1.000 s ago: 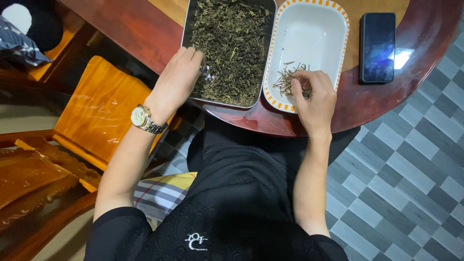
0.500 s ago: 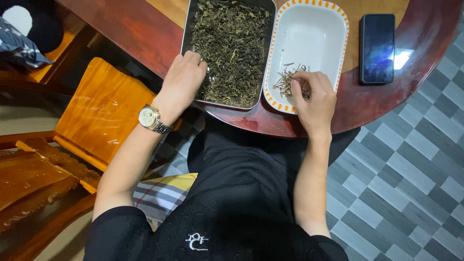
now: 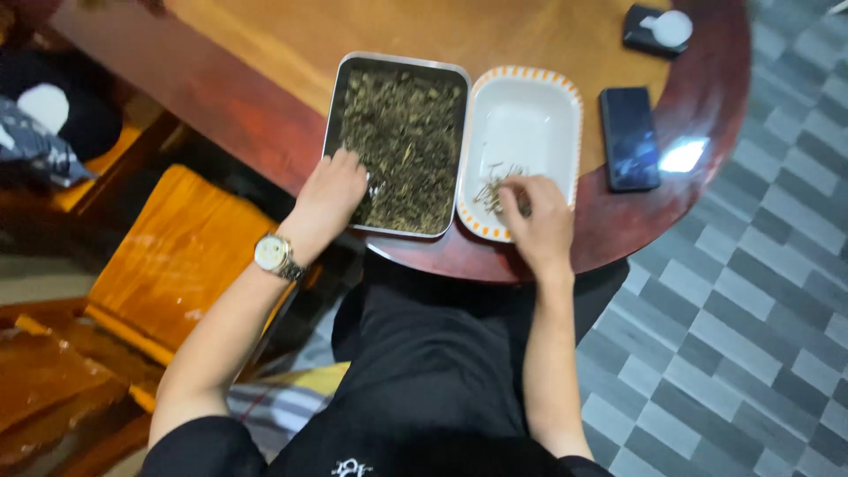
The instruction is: Manually sorting dried tea leaves to remove stems and other unwanted materials.
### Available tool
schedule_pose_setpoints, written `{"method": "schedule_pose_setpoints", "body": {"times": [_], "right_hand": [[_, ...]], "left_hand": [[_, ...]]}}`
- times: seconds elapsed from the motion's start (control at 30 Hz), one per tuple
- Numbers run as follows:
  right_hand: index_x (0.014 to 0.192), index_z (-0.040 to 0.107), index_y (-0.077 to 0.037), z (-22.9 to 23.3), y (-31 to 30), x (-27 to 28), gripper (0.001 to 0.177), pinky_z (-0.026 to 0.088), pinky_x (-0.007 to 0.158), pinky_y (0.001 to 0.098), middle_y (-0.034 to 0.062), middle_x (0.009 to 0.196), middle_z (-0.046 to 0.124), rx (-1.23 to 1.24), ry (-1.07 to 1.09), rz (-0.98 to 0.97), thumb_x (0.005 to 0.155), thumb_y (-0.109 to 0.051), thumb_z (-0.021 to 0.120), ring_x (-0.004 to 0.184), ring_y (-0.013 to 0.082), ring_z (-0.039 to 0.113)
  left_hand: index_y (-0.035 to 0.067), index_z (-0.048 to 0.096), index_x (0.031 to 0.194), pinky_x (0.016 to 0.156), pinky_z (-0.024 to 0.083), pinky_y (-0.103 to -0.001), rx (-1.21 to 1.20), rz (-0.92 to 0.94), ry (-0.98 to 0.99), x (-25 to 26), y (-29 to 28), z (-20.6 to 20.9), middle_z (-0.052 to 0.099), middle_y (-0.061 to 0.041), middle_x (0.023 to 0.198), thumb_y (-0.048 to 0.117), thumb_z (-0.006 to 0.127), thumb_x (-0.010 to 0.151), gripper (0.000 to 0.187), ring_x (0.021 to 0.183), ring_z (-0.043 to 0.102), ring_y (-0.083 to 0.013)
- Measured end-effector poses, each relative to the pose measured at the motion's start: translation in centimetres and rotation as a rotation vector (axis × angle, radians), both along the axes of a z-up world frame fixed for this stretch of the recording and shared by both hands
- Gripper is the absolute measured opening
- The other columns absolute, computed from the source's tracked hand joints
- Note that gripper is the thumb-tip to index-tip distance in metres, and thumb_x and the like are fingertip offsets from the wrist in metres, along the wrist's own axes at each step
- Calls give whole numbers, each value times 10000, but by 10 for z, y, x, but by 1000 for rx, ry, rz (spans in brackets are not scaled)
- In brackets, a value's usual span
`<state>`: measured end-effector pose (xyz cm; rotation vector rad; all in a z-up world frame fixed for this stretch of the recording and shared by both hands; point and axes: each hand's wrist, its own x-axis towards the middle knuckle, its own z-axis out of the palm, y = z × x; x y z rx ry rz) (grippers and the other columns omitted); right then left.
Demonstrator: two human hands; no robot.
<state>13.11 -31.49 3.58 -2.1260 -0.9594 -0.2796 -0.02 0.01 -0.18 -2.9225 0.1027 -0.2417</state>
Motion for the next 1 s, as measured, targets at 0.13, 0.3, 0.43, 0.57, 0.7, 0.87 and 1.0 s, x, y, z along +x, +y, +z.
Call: {"method": "schedule_pose_setpoints", "body": {"times": [0.13, 0.3, 0.43, 0.57, 0.7, 0.87, 1.0], "right_hand": [[1068, 741, -122, -7, -1, 3, 105, 565, 739, 404, 85, 837, 687, 5, -18, -23, 989, -192, 739, 788, 283, 685], [1042, 728, -164, -13, -2, 5, 104, 565, 737, 353, 33, 822, 678, -26, 18, -38, 988, -253, 726, 775, 216, 673], [1036, 724, -158, -12, -4, 2, 109, 563, 736, 367, 43, 821, 678, -44, 15, -25, 1001, -261, 714, 771, 230, 674], [1031, 725, -167, -8, -3, 1, 95, 561, 750, 360, 42, 819, 683, -46, 57, -38, 995, -255, 713, 778, 221, 678], [1027, 723, -173, -9, -4, 2, 84, 559, 753, 356, 40, 821, 679, -51, 74, -31, 991, -249, 716, 780, 217, 676], [1035, 726, -166, -5, -6, 3, 77, 555, 770, 366, 55, 836, 685, -17, 104, 2, 994, -230, 718, 797, 237, 677], [1041, 724, -153, -2, -11, 5, 84, 544, 778, 376, 72, 849, 682, -5, 113, 55, 1004, -227, 707, 791, 247, 664]], "left_hand": [[56, 673, 885, 729, 432, -344, -13, 11, 4, 1, -2, -1, 602, -68, 878, -18, 654, 818, 101, 882, 568, -237], [61, 676, 851, 693, 473, -336, -10, -27, -12, 3, -4, -7, 605, -59, 845, 11, 617, 834, 79, 856, 590, -238], [82, 682, 841, 677, 473, -319, 53, -24, -68, 3, -4, -16, 606, -48, 834, 37, 634, 824, 67, 848, 597, -225], [73, 679, 855, 660, 496, -313, 66, -56, -62, 1, 1, -10, 598, -46, 845, 18, 628, 832, 78, 849, 596, -223], [70, 650, 895, 696, 509, -311, 50, -78, -61, 1, 5, -4, 576, -51, 875, 16, 626, 843, 78, 882, 585, -226], [104, 598, 926, 724, 516, -280, 100, -70, -109, -5, -3, 20, 569, -28, 882, 53, 611, 857, 87, 888, 603, -193], [78, 521, 1004, 774, 529, -331, -152, -95, -105, -7, -13, 43, 547, -70, 906, -36, 500, 919, 144, 874, 612, -251]]}}
